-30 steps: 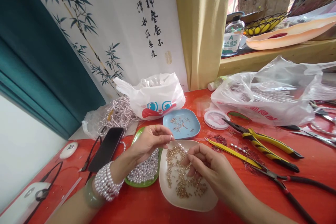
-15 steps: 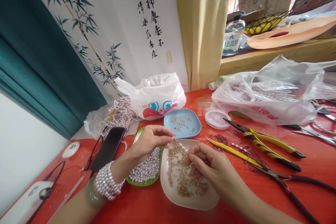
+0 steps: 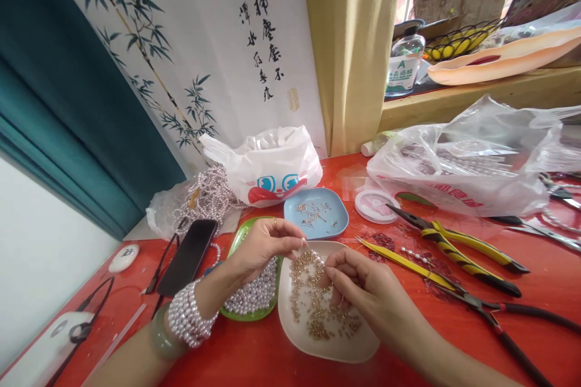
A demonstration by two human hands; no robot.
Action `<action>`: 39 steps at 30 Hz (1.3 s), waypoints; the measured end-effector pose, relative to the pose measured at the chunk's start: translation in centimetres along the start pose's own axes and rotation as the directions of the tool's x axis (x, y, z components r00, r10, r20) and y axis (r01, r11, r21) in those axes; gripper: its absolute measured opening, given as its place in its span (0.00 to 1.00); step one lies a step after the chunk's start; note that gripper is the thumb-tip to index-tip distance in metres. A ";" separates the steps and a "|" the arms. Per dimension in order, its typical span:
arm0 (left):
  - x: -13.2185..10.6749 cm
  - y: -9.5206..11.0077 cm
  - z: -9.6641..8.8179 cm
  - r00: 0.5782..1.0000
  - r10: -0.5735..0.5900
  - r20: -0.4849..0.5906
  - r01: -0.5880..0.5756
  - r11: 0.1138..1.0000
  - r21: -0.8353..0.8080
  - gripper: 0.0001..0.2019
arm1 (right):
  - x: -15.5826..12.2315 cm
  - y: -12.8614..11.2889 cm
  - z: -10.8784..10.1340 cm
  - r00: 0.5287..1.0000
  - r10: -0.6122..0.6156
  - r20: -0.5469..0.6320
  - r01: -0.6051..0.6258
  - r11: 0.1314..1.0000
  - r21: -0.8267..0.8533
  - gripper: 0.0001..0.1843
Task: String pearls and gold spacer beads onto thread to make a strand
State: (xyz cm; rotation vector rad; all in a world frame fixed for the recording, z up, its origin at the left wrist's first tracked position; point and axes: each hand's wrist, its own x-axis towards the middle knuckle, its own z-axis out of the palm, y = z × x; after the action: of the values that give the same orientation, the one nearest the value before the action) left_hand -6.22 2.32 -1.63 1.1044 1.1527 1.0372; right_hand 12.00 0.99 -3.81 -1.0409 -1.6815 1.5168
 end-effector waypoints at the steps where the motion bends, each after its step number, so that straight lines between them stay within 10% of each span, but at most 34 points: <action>1: 0.0 0.0 0.0 1.000 0.006 0.009 -0.006 1.000 0.002 0.06 | 0.0 0.1 0.0 1.000 -0.003 -0.001 0.003 1.000 -0.002 0.05; 39: -0.8 -0.1 0.7 0.986 0.157 0.049 -0.163 0.972 0.167 0.05 | 0.0 0.2 0.1 1.000 0.020 0.023 -0.020 1.000 -0.007 0.06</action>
State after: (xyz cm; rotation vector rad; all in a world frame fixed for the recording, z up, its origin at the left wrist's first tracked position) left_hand -5.60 1.45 -1.54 1.3653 1.1547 1.0520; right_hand 11.95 0.93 -4.00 -1.0506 -1.6984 1.5422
